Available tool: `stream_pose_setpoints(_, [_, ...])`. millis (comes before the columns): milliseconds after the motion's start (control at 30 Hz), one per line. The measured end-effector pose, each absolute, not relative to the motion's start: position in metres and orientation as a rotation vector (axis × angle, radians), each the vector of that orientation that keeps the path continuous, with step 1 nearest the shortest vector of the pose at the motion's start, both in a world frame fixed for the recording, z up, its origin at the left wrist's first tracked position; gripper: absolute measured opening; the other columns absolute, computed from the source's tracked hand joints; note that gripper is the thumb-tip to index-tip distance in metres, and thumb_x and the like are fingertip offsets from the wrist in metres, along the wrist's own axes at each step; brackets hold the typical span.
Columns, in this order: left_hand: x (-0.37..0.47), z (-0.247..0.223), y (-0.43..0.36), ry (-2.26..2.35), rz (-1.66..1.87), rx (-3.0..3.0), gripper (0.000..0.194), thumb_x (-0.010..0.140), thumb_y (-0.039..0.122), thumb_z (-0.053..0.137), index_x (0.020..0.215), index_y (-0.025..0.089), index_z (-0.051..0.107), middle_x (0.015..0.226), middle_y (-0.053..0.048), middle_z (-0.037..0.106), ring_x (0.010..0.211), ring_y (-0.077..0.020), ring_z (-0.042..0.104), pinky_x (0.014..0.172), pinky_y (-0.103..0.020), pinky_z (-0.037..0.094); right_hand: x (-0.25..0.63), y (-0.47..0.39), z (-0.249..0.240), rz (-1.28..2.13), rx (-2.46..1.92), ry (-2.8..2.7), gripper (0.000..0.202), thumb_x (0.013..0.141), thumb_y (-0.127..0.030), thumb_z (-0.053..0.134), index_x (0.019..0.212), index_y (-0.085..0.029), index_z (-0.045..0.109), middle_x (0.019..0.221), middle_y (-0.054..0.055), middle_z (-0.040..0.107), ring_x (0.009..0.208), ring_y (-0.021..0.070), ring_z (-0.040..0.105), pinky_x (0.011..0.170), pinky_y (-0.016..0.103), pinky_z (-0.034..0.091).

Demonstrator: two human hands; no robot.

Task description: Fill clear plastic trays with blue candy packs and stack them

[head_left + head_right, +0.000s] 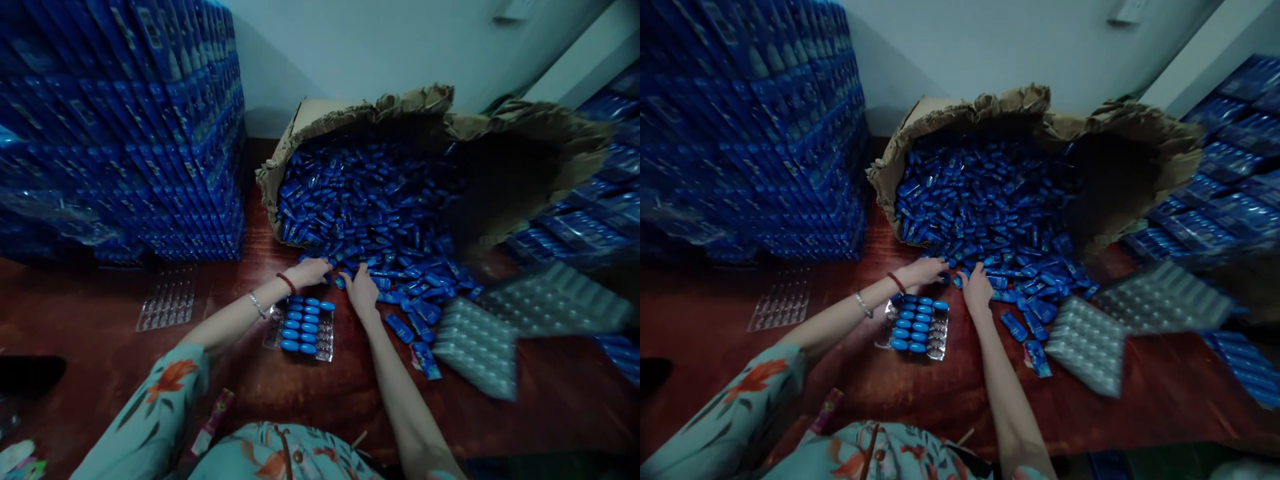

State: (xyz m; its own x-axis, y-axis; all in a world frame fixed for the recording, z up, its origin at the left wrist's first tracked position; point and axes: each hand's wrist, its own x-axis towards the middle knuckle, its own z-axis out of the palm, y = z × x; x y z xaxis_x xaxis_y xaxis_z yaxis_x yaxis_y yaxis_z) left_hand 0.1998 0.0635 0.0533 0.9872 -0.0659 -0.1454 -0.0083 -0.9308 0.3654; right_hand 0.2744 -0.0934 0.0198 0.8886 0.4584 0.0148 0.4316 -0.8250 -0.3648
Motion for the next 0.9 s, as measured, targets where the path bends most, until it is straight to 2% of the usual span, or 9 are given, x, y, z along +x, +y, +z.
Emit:
stream_pose_setpoints(100, [0.218,0.037,0.046,-0.04,-0.253,2.791,0.038,0.073,0.006,0.062,0.11,0.011,0.056,0.108,-0.017,0.058,0.09,-0.0256,0.061,0.074,-0.032,0.047,0.28,-0.083,0.016,0.199,-2.639,-0.672,0.052,0.083,-0.038,0.053,0.122,-0.009,0.037,0.107,0.022,0.06,0.09,0.028,0.064,0.07,0.033,0.045])
stream_pose_setpoints(200, [0.213,0.032,0.056,-0.039,-0.268,2.794,0.041,0.073,0.008,0.061,0.114,0.012,0.053,0.11,-0.016,0.056,0.089,-0.0257,0.061,0.075,-0.033,0.047,0.284,-0.094,0.011,0.281,-2.584,-0.714,0.06,0.073,-0.035,0.064,0.122,-0.012,0.038,0.104,0.015,0.062,0.089,0.0244,0.063,0.074,0.031,0.046])
stream_pose_setpoints(267, [0.197,0.036,0.072,-0.02,-0.248,2.793,0.039,0.078,0.011,0.055,0.117,0.014,0.05,0.114,-0.014,0.053,0.091,-0.0243,0.06,0.076,-0.033,0.047,0.283,-0.113,0.007,0.332,-2.489,-0.759,0.058,0.068,-0.035,0.067,0.119,-0.015,0.045,0.102,0.011,0.062,0.09,0.0229,0.062,0.076,0.032,0.047])
stream_pose_setpoints(367, [0.154,0.047,0.097,0.071,0.064,2.672,0.036,0.085,0.015,0.047,0.121,0.015,0.047,0.117,-0.012,0.052,0.098,-0.0209,0.057,0.084,-0.031,0.045,0.273,-0.151,0.0,0.424,-2.332,-0.767,0.043,0.069,-0.041,0.062,0.104,-0.017,0.058,0.09,0.006,0.063,0.076,0.0199,0.064,0.068,0.033,0.05])
stream_pose_setpoints(433, [0.114,0.053,0.109,0.182,0.406,2.467,0.038,0.086,0.024,0.051,0.123,0.016,0.046,0.114,-0.01,0.054,0.1,-0.0198,0.055,0.088,-0.03,0.044,0.261,-0.175,-0.003,0.561,-2.167,-0.627,0.044,0.071,-0.047,0.059,0.103,-0.017,0.06,0.078,0.003,0.063,0.06,0.0175,0.062,0.058,0.032,0.051])
stream_pose_setpoints(500, [0.07,0.057,0.115,0.363,0.595,2.318,0.036,0.086,0.03,0.052,0.119,0.016,0.052,0.107,-0.008,0.058,0.097,-0.0196,0.056,0.088,-0.031,0.044,0.246,-0.193,-0.004,0.692,-1.922,-0.451,0.05,0.071,-0.05,0.059,0.108,-0.016,0.058,0.071,0.002,0.064,0.055,0.0175,0.062,0.056,0.032,0.053])
stream_pose_setpoints(667, [-0.008,0.047,0.096,0.656,0.619,2.163,0.031,0.086,0.035,0.05,0.112,0.02,0.059,0.096,-0.005,0.058,0.089,-0.0176,0.056,0.083,-0.031,0.046,0.207,-0.193,-0.001,0.572,-1.721,-0.389,0.046,0.073,-0.046,0.062,0.11,-0.019,0.058,0.084,0.004,0.067,0.07,0.0188,0.066,0.071,0.036,0.056])
stream_pose_setpoints(800, [-0.017,0.027,0.063,0.764,0.585,2.059,0.041,0.083,0.035,0.056,0.121,0.021,0.049,0.102,-0.005,0.059,0.089,-0.0176,0.059,0.076,-0.029,0.049,0.192,-0.17,0.004,0.303,-1.894,-0.827,0.026,0.085,-0.036,0.051,0.104,-0.022,0.062,0.101,0.007,0.065,0.093,0.0199,0.062,0.088,0.037,0.049])
stream_pose_setpoints(900, [-0.006,0.017,0.046,0.708,0.594,2.077,0.029,0.086,0.033,0.053,0.111,0.019,0.052,0.098,-0.005,0.06,0.084,-0.0167,0.06,0.07,-0.027,0.05,0.196,-0.162,0.012,0.251,-1.966,-1.231,0.03,0.089,-0.023,0.04,0.112,-0.023,0.06,0.104,0.008,0.062,0.099,0.0194,0.058,0.089,0.036,0.047])
